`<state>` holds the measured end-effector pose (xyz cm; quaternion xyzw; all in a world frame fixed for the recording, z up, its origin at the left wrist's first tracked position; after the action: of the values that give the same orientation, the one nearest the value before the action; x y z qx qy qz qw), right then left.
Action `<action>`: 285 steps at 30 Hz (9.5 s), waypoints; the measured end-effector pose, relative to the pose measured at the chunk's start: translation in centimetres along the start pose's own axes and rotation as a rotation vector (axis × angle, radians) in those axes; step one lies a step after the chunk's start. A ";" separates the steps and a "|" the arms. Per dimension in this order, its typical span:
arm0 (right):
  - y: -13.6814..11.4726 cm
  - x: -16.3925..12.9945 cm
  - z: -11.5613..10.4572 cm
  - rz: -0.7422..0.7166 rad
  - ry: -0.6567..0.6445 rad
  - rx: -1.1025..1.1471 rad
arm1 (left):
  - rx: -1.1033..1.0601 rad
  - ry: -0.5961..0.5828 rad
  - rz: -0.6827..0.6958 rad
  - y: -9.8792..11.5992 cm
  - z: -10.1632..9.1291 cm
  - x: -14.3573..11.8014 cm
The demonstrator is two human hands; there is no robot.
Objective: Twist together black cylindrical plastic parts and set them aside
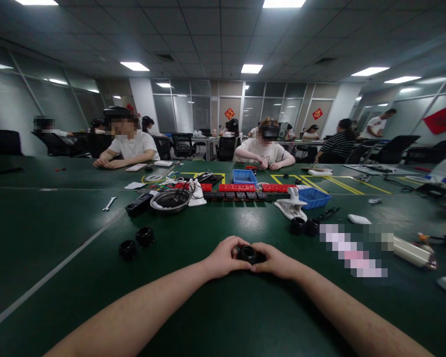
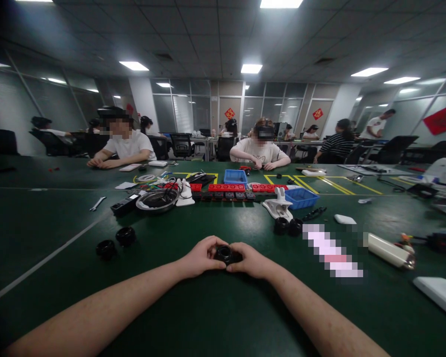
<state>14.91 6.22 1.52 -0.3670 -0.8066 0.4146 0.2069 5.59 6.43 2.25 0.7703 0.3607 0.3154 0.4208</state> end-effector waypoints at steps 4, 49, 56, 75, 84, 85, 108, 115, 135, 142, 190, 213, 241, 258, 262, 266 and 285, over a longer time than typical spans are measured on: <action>0.9 0.1 0.0 0.077 0.103 -0.091 | 0.042 0.081 -0.069 0.0 0.0 -0.3; 1.1 0.2 -0.2 0.073 0.170 -0.146 | 0.060 0.133 -0.060 -0.5 -0.4 -0.2; -0.1 -0.4 -0.5 0.209 0.471 -0.641 | 0.124 0.323 -0.077 -1.1 -0.9 -0.5; -0.6 0.0 -0.1 -0.075 0.011 -0.231 | -0.062 -0.024 -0.005 -1.2 0.1 0.3; 0.2 0.0 -0.5 -0.004 0.085 -0.210 | -0.015 0.012 -0.002 -0.3 0.0 0.0; 0.4 0.0 -0.6 0.010 0.102 -0.216 | -0.007 0.017 -0.003 -0.2 -0.1 0.0; -0.5 0.1 0.1 -0.032 0.182 -0.377 | 0.187 0.107 0.009 1.3 -0.5 -0.7; -0.7 -0.3 -0.3 0.002 -0.001 -0.190 | 0.286 -0.031 0.056 2.9 -0.6 -0.6; -1.0 -0.7 -0.3 0.147 0.334 -0.745 | 0.286 0.169 -0.069 1.0 -0.9 -0.9; -0.9 -0.5 0.0 -0.022 0.136 -0.440 | 0.219 0.007 0.001 1.3 -0.7 -0.5; -0.4 -0.4 0.0 -0.043 -0.020 -0.139 | 0.118 -0.033 -0.015 0.9 -0.1 -0.3; 1.1 -0.2 -0.3 0.068 0.088 -0.054 | 0.093 0.035 -0.074 0.5 0.2 -0.6; -0.5 -0.5 -0.2 -0.013 -0.016 -0.020 | 0.030 -0.041 -0.051 0.4 0.1 -0.2; 0.6 -0.4 -0.6 0.149 0.238 -0.395 | 0.132 0.151 -0.115 0.4 -0.2 -0.7; -0.5 -0.7 -0.6 0.181 0.332 -0.675 | 0.170 0.224 -0.108 0.1 -0.4 -0.7; -0.9 -0.6 -0.5 0.079 0.258 -0.573 | 0.118 0.120 -0.094 -0.1 -0.2 -0.4; -0.3 -0.3 -0.4 0.019 0.003 -0.103 | 0.012 -0.047 -0.028 -0.1 0.1 -0.1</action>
<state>15.26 6.05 2.00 -0.3855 -0.8230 0.3738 0.1850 5.60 6.38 2.17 0.7749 0.3634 0.2892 0.4288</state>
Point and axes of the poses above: each hand's wrist, its own x-axis towards the middle knuckle, its own z-axis out of the palm, y = z × x, the point moved 8 cm from there along x, towards the middle knuckle
